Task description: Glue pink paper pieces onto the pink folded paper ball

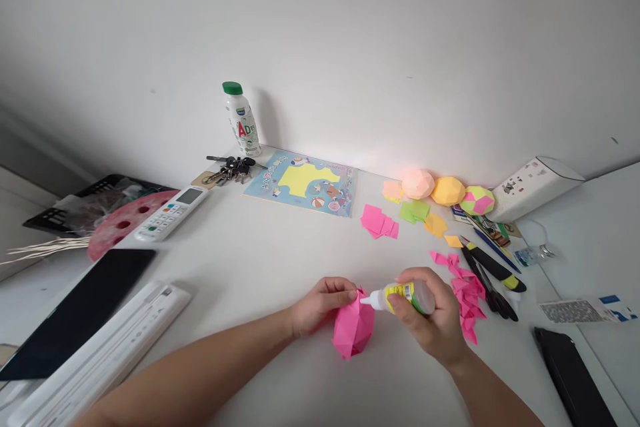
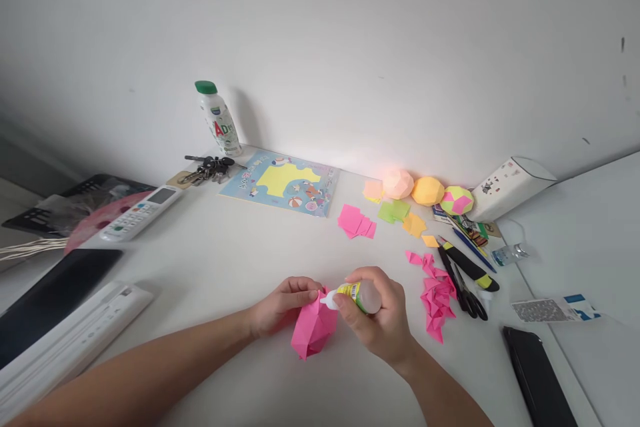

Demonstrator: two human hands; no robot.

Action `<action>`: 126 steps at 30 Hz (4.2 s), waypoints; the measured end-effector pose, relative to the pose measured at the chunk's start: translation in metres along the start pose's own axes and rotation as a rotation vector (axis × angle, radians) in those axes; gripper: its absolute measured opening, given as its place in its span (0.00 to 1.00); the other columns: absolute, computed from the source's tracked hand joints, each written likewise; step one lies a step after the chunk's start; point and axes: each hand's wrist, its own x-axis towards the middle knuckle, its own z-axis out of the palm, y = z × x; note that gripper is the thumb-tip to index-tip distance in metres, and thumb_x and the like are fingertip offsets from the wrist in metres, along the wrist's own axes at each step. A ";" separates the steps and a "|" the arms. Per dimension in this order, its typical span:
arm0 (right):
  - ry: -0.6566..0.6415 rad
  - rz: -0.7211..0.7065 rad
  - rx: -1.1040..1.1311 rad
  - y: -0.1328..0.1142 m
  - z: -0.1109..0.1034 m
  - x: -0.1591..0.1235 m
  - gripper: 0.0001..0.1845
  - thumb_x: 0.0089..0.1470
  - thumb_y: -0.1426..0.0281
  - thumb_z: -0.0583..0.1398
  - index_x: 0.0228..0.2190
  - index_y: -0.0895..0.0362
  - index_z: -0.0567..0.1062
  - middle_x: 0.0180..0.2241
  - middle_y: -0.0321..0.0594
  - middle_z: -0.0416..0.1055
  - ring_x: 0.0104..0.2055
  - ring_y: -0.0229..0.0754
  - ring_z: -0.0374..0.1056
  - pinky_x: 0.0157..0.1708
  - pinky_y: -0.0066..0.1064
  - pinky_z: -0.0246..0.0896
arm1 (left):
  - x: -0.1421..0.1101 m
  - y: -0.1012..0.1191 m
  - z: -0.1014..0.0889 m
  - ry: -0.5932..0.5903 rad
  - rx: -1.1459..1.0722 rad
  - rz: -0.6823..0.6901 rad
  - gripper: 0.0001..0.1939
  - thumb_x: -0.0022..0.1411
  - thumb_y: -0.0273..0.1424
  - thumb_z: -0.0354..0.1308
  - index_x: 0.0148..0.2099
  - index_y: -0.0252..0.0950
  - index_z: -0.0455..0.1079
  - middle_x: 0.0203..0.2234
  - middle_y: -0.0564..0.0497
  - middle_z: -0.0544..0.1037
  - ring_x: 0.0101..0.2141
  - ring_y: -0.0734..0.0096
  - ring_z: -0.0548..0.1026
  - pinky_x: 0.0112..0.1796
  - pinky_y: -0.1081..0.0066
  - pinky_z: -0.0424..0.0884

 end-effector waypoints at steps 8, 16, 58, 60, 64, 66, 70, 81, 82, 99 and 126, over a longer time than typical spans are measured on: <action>-0.056 -0.034 0.008 0.001 -0.001 -0.001 0.07 0.50 0.71 0.61 0.32 0.53 0.67 0.19 0.29 0.65 0.14 0.30 0.53 0.11 0.22 0.47 | 0.001 0.001 0.001 0.012 -0.015 0.001 0.11 0.50 0.35 0.65 0.27 0.31 0.74 0.25 0.49 0.74 0.25 0.74 0.68 0.29 0.71 0.61; -0.028 -0.062 -0.042 0.000 -0.001 0.001 0.07 0.50 0.71 0.61 0.33 0.53 0.68 0.22 0.31 0.69 0.18 0.33 0.61 0.16 0.23 0.57 | 0.001 -0.001 -0.001 0.008 -0.022 0.010 0.09 0.51 0.34 0.64 0.29 0.32 0.75 0.29 0.48 0.75 0.28 0.72 0.69 0.31 0.71 0.62; -0.130 0.758 0.855 0.086 -0.009 -0.005 0.16 0.48 0.56 0.60 0.33 0.55 0.71 0.15 0.31 0.61 0.19 0.37 0.62 0.17 0.25 0.52 | 0.002 -0.004 -0.005 0.078 -0.124 -0.004 0.12 0.49 0.34 0.65 0.23 0.31 0.70 0.21 0.51 0.72 0.23 0.74 0.68 0.28 0.72 0.61; -0.104 0.760 0.891 0.090 -0.005 -0.013 0.16 0.47 0.56 0.61 0.33 0.54 0.71 0.18 0.33 0.64 0.21 0.38 0.63 0.20 0.27 0.55 | 0.003 -0.005 -0.006 0.088 -0.127 -0.001 0.11 0.49 0.34 0.65 0.24 0.31 0.71 0.21 0.51 0.72 0.23 0.73 0.68 0.28 0.72 0.61; -0.140 0.722 0.910 0.095 0.000 -0.021 0.16 0.45 0.57 0.62 0.34 0.54 0.71 0.22 0.35 0.67 0.25 0.40 0.64 0.26 0.31 0.59 | 0.003 -0.005 -0.006 0.102 -0.135 0.001 0.10 0.49 0.33 0.65 0.24 0.31 0.71 0.22 0.50 0.73 0.23 0.73 0.69 0.28 0.72 0.60; -0.175 0.703 0.899 0.097 0.000 -0.022 0.16 0.45 0.57 0.62 0.34 0.54 0.71 0.23 0.36 0.68 0.25 0.40 0.64 0.27 0.32 0.59 | 0.003 -0.004 -0.006 0.111 -0.133 -0.007 0.10 0.48 0.33 0.66 0.24 0.31 0.71 0.23 0.49 0.74 0.24 0.73 0.69 0.28 0.72 0.61; -0.250 0.662 0.923 0.101 -0.001 -0.021 0.14 0.47 0.60 0.61 0.36 0.53 0.71 0.26 0.36 0.69 0.27 0.40 0.65 0.29 0.33 0.59 | 0.002 -0.003 -0.005 0.121 -0.130 -0.016 0.10 0.48 0.34 0.65 0.25 0.31 0.72 0.25 0.47 0.76 0.25 0.70 0.71 0.29 0.71 0.62; -0.295 0.668 0.915 0.102 0.000 -0.021 0.14 0.47 0.64 0.62 0.37 0.55 0.70 0.27 0.37 0.70 0.27 0.40 0.67 0.30 0.33 0.62 | 0.002 -0.003 -0.006 0.111 -0.128 -0.023 0.10 0.49 0.34 0.65 0.25 0.32 0.72 0.24 0.48 0.75 0.25 0.72 0.69 0.28 0.72 0.61; -0.295 0.667 0.919 0.102 0.000 -0.021 0.14 0.47 0.64 0.62 0.37 0.55 0.70 0.27 0.36 0.70 0.27 0.40 0.67 0.30 0.33 0.62 | 0.001 -0.003 -0.006 0.114 -0.123 -0.024 0.11 0.49 0.35 0.65 0.25 0.32 0.72 0.25 0.48 0.76 0.25 0.72 0.69 0.29 0.72 0.61; -0.315 0.648 0.879 0.103 -0.001 -0.021 0.14 0.48 0.64 0.61 0.38 0.54 0.69 0.27 0.36 0.70 0.28 0.40 0.67 0.32 0.35 0.61 | 0.002 -0.004 -0.008 0.085 -0.134 -0.007 0.09 0.52 0.33 0.63 0.26 0.32 0.72 0.29 0.46 0.77 0.27 0.71 0.71 0.31 0.70 0.62; -0.308 0.644 0.908 0.105 0.000 -0.021 0.14 0.47 0.66 0.63 0.39 0.54 0.71 0.28 0.37 0.71 0.29 0.39 0.67 0.32 0.33 0.61 | 0.002 -0.003 -0.007 0.072 -0.147 0.016 0.09 0.54 0.32 0.62 0.25 0.32 0.72 0.29 0.46 0.77 0.28 0.70 0.71 0.32 0.69 0.62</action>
